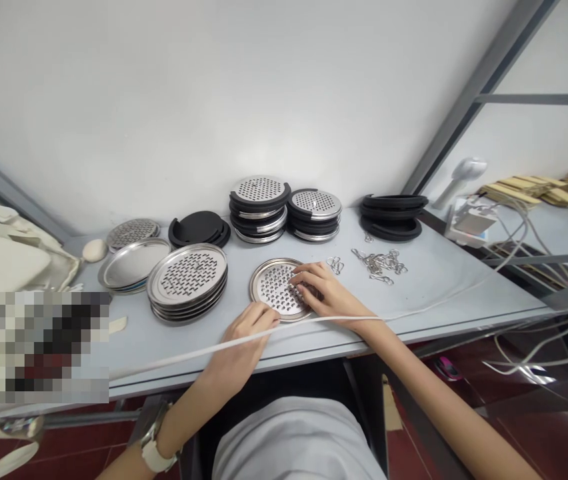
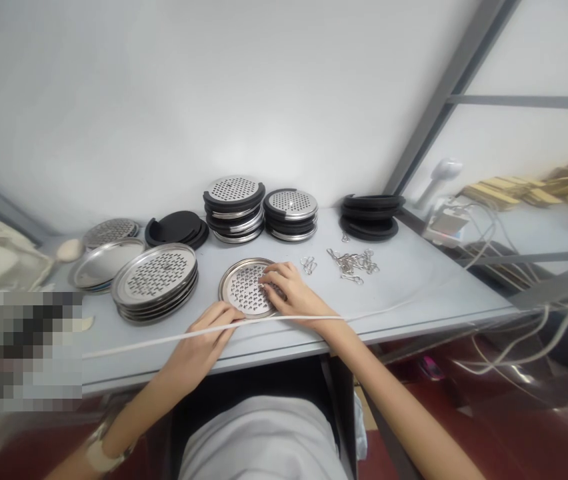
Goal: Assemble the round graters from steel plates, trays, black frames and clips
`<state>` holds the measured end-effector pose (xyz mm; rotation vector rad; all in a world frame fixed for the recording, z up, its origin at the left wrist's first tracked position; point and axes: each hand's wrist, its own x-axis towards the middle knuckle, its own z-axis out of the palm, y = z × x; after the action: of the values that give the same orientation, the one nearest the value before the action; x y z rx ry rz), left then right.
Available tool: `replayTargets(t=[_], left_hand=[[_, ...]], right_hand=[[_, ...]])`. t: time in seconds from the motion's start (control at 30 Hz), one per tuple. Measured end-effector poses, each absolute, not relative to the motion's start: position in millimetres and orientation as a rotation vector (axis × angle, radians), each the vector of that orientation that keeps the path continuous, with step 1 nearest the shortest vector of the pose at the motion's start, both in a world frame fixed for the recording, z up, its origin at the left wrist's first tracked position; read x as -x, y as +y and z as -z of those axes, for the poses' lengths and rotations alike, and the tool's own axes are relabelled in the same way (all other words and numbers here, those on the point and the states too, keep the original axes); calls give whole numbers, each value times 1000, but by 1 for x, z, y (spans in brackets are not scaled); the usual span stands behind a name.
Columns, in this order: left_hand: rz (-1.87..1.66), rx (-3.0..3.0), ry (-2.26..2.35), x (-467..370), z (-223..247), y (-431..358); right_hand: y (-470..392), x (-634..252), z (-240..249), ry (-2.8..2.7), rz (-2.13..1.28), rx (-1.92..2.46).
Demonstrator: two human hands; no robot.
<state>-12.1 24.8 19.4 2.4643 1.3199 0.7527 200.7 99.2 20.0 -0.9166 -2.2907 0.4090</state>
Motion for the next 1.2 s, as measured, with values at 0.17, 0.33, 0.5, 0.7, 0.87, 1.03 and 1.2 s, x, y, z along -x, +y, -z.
replayTargets(t=[0.17, 0.33, 0.5, 0.7, 0.87, 1.03, 1.2], left_hand=[[-754, -2494, 1303, 13, -18, 25], [-727, -2537, 1288, 15, -19, 24], [-714, -2521, 1342, 12, -19, 23], [-703, -2514, 1381, 10, -15, 22], [-629, -2510, 1422, 8, -15, 21], [-666, -2526, 1368, 11, -15, 23], [-559, -2579, 1334, 15, -22, 23]], right_hand=[[100, -202, -18, -2315, -460, 908], [101, -203, -17, -2330, -524, 889], [102, -204, -18, -2335, -579, 874], [102, -206, -20, -2354, -594, 858], [102, -207, -20, -2357, -594, 858], [103, -206, -19, -2341, -596, 859], [105, -206, -18, -2254, -568, 879]])
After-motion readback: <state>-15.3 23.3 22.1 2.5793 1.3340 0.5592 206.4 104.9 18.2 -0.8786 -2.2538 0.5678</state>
